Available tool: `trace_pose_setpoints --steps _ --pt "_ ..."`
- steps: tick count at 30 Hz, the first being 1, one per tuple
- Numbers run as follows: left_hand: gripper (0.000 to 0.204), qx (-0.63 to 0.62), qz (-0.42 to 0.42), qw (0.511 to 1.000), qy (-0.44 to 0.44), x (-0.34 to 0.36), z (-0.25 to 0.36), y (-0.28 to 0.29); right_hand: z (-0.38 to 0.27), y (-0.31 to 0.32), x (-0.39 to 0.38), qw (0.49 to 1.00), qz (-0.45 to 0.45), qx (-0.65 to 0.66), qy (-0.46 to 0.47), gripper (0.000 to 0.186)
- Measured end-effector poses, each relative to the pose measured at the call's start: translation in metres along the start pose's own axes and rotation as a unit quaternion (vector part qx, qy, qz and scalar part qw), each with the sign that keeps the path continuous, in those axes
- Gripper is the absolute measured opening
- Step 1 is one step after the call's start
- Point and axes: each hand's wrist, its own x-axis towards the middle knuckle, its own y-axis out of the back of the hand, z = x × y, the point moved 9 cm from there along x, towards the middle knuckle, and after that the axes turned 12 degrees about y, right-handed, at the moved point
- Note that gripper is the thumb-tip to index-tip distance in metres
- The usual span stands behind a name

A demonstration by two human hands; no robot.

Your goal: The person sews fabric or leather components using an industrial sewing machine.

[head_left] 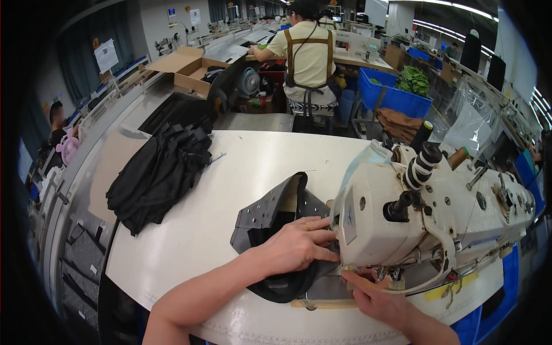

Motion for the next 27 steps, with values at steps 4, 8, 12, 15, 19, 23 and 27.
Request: trace_pose_setpoints --steps 4,8,12,15,19,23,27 --pt "0.038 -0.019 0.011 1.0 -0.012 -0.002 -0.001 -0.002 -0.015 -0.012 0.008 0.98 -0.084 -0.136 0.122 0.038" --pt "0.038 -0.041 0.013 0.999 0.003 -0.001 -0.007 -0.005 -0.034 0.017 -0.003 0.97 -0.108 -0.156 0.152 0.032" --pt "0.038 -0.04 0.04 0.998 -0.013 -0.002 -0.004 -0.001 -0.05 0.141 -0.053 0.985 0.049 -0.153 0.064 0.029" --pt "0.037 -0.05 0.029 0.998 -0.02 -0.003 -0.003 -0.002 -0.031 0.254 -0.092 0.906 0.129 -0.397 0.067 0.033" --pt "0.036 -0.058 0.024 0.998 -0.008 -0.003 -0.004 -0.001 0.092 0.403 -0.141 0.806 0.251 -0.524 -0.116 0.038" --pt "0.036 -0.04 0.008 0.999 0.005 -0.002 -0.007 -0.005 0.22 0.474 -0.21 0.848 0.272 -0.331 -0.311 0.045" --pt "0.035 -0.035 0.024 0.999 -0.012 -0.002 -0.004 -0.003 0.291 0.447 -0.264 0.863 0.229 0.057 -0.446 0.047"
